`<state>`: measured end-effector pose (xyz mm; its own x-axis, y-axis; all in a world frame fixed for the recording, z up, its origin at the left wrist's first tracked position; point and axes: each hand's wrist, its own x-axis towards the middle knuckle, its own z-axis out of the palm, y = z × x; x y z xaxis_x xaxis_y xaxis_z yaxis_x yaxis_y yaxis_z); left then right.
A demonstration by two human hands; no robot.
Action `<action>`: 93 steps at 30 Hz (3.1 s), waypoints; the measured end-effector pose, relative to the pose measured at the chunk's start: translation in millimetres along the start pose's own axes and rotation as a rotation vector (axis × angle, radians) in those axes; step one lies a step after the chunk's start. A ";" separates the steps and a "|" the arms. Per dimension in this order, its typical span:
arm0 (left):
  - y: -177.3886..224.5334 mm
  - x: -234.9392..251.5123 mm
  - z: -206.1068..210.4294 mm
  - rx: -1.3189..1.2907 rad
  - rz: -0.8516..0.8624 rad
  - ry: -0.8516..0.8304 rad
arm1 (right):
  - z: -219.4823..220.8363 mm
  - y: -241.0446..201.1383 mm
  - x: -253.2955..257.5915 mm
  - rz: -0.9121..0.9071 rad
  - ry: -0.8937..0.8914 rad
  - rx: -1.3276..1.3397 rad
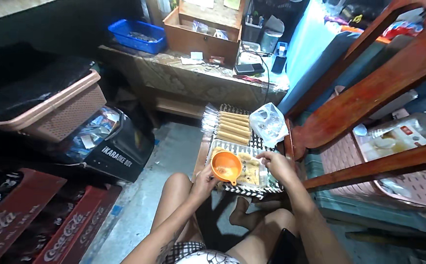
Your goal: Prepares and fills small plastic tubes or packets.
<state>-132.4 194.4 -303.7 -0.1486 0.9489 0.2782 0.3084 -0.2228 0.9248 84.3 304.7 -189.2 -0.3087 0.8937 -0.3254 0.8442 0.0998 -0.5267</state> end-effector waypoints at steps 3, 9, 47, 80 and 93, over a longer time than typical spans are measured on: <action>0.6 1.4 -0.2 0.027 -0.013 -0.010 | -18.9 -7.6 -11.9 -0.064 0.073 -0.010; -8.6 1.0 3.5 0.090 -0.007 -0.032 | -31.9 -45.3 -36.9 -0.229 0.010 -0.187; 7.2 -9.5 -3.2 -0.032 -0.112 0.089 | 84.1 18.8 59.1 -0.154 -0.150 0.054; 23.0 -7.7 14.2 0.036 0.002 0.047 | 0.7 -115.2 -98.2 -0.539 0.139 -0.828; 13.1 -7.3 6.5 -0.047 0.021 0.063 | 31.9 21.4 26.0 -0.017 -0.147 -0.406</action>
<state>-121.3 186.0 -295.3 -0.2024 0.9283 0.3119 0.2676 -0.2540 0.9295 80.3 316.1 -233.9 -0.3585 0.8217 -0.4430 0.9333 0.3043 -0.1908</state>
